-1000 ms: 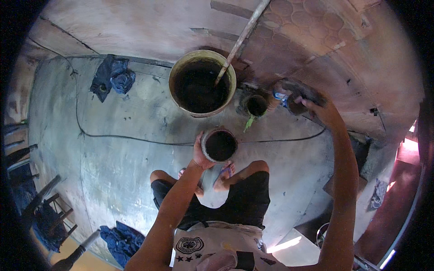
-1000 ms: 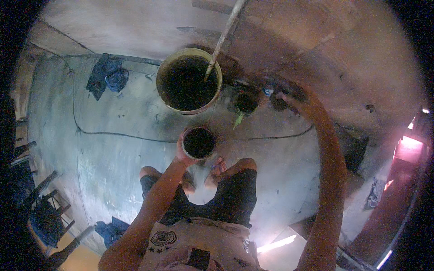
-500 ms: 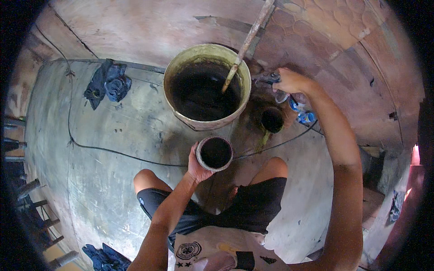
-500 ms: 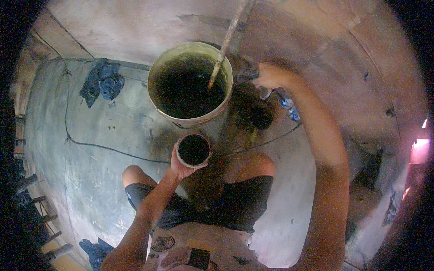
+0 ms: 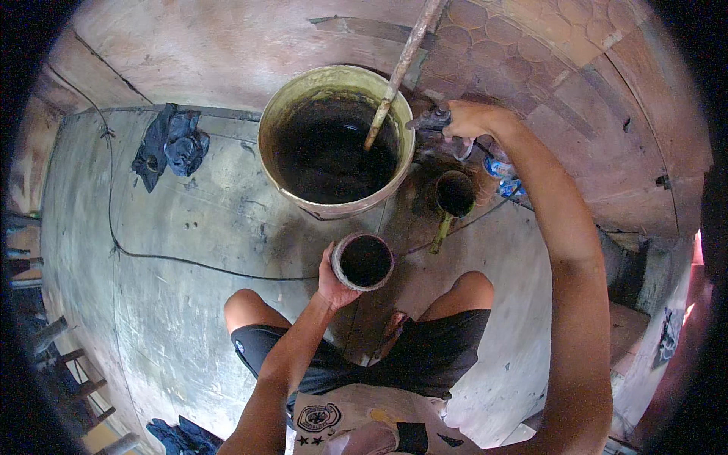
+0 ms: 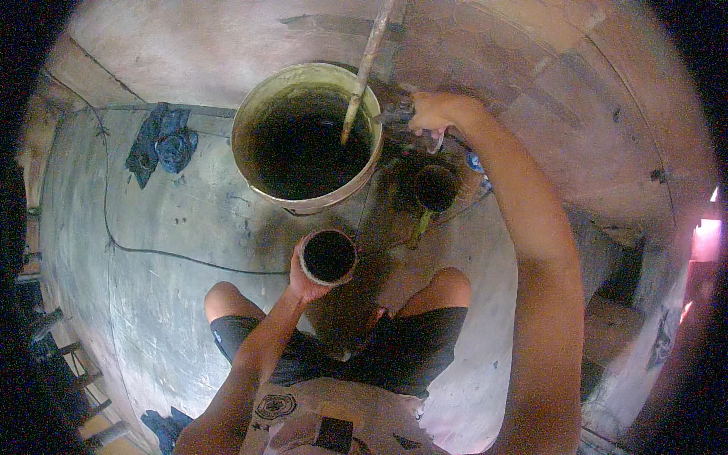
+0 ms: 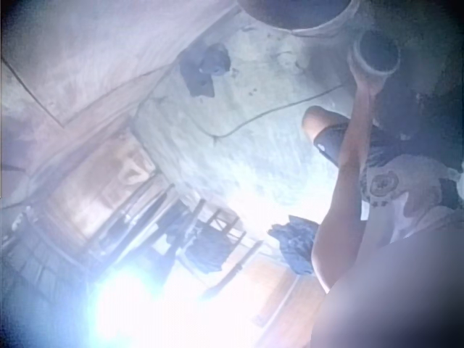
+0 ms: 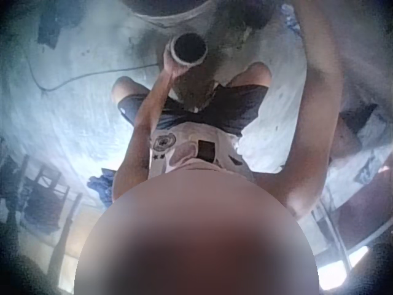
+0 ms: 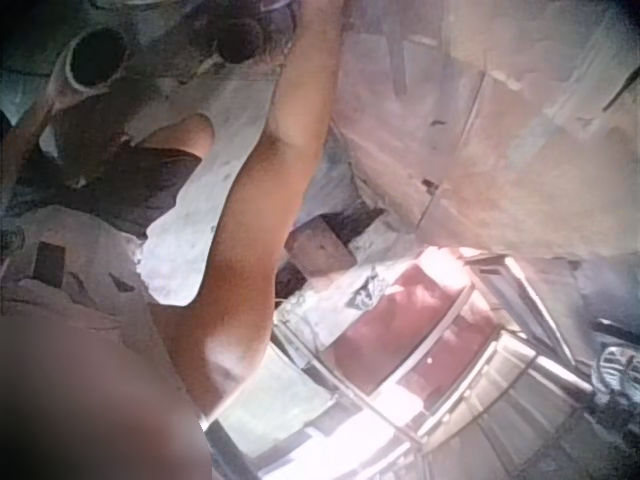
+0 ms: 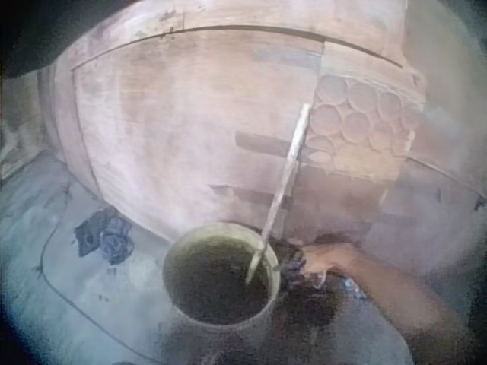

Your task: The person repeatedly places denim shorts on a mannequin, sprays them with a handheld spray gun, removes them, and refills the spray gun from a bucket. The cycle continues with multiple pairs of shorts.

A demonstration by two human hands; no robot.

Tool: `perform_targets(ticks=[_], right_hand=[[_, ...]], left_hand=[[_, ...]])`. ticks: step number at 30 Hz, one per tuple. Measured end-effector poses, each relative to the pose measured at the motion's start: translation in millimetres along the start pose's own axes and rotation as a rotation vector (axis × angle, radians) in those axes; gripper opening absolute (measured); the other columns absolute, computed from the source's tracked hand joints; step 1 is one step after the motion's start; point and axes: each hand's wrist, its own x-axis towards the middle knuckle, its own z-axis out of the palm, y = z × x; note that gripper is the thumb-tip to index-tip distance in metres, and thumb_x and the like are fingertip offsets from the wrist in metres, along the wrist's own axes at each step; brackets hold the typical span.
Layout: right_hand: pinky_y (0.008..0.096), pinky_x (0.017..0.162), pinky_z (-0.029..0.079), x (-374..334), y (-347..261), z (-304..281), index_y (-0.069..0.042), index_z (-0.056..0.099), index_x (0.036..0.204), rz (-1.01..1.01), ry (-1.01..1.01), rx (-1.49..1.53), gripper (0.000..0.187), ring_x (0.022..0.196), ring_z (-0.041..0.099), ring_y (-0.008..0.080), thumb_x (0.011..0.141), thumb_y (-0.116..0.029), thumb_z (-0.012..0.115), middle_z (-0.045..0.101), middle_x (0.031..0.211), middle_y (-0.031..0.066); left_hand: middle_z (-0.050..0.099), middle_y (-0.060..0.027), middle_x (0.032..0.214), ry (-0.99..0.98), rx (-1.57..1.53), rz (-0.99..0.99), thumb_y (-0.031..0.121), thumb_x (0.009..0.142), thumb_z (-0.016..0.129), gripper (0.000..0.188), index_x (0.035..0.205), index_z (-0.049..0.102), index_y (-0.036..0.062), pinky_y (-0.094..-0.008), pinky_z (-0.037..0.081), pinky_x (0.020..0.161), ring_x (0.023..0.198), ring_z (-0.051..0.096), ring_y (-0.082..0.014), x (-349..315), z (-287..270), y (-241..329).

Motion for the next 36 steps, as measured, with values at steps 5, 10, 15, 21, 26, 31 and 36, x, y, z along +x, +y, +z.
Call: perform_targets(ticks=[5, 10, 15, 21, 26, 31, 36], right_hand=[[0.0436, 0.076, 0.054, -6.4, 4.8, -1.3, 0.004, 0.066, 0.111, -0.066, 0.083, -0.149, 0.046, 0.082, 0.069, 0.0335, 0.078, -0.026, 0.076, 0.07, 0.093, 0.0191], [0.0417, 0.093, 0.051, -34.4, 22.7, 5.7, 0.002, 0.066, 0.118, -0.282, 0.477, -0.36, 0.048, 0.106, 0.065, 0.0388, 0.081, -0.026, 0.077, 0.069, 0.107, 0.0214], [0.0465, 0.099, 0.049, -69.9, 64.3, 81.4, -0.008, 0.07, 0.109, -0.354, 1.227, 0.325, 0.024, 0.097, 0.069, 0.0377, 0.087, -0.016, 0.069, 0.073, 0.101, 0.0141], [0.0483, 0.078, 0.054, -16.5, 141.6, 275.0, 0.001, 0.065, 0.105, 0.499, 0.748, 0.351, 0.024, 0.093, 0.069, 0.0398, 0.092, -0.02, 0.066, 0.071, 0.098, 0.0228], [0.0511, 0.081, 0.053, 13.4, 184.1, 350.3, 0.002, 0.065, 0.103, 0.548, 0.782, 0.283, 0.033, 0.093, 0.067, 0.0449, 0.088, -0.026, 0.07, 0.07, 0.096, 0.0258], [0.0446, 0.07, 0.056, 18.8, 173.1, 341.9, 0.002, 0.071, 0.083, 0.779, 0.675, 0.614, 0.026, 0.077, 0.072, 0.0349, 0.084, -0.023, 0.074, 0.072, 0.079, 0.0196], [0.0368, 0.064, 0.058, -18.7, 138.5, 315.6, 0.001, 0.073, 0.089, 0.554, 1.155, 0.566, 0.018, 0.07, 0.072, 0.0214, 0.088, -0.017, 0.072, 0.072, 0.076, 0.0143]], left_hand=[[0.05, -0.0148, 0.148, -0.052, 0.059, 0.018, 0.063, 0.095, 0.036, 0.068, 0.144, 0.05, 0.0185, -0.0647, 0.042, 0.105, 0.134, 0.047, -0.0436, 7.3, -9.1, 0.9], [0.045, -0.0127, 0.152, -0.02, 0.033, 0.001, 0.067, 0.094, 0.036, 0.071, 0.147, 0.047, 0.0222, -0.0689, 0.039, 0.105, 0.136, 0.042, -0.0486, 18.5, -23.1, 3.0], [0.046, -0.0119, 0.152, -0.009, 0.087, 0.005, 0.072, 0.092, 0.036, 0.072, 0.146, 0.048, 0.0265, -0.0733, 0.038, 0.102, 0.136, 0.04, -0.051, 24.1, -32.1, 7.2], [0.045, -0.0148, 0.151, -0.036, -0.105, -0.048, 0.073, 0.091, 0.037, 0.073, 0.146, 0.048, 0.0258, -0.0747, 0.044, 0.095, 0.135, 0.04, -0.0532, 26.0, -37.6, 12.9], [0.047, -0.0161, 0.149, -0.011, -0.056, -0.025, 0.073, 0.091, 0.037, 0.074, 0.146, 0.048, 0.0253, -0.0745, 0.045, 0.094, 0.134, 0.042, -0.0523, 28.8, -38.7, 12.7], [0.05, -0.0159, 0.147, -0.003, 0.007, 0.003, 0.072, 0.092, 0.036, 0.074, 0.146, 0.048, 0.0235, -0.0717, 0.046, 0.096, 0.132, 0.046, -0.0494, 28.9, -29.6, 12.1], [0.051, -0.0091, 0.147, -0.069, -0.004, -0.02, 0.067, 0.095, 0.032, 0.068, 0.143, 0.051, 0.023, -0.0626, 0.042, 0.106, 0.133, 0.05, -0.0368, 26.5, -18.4, 10.5]])
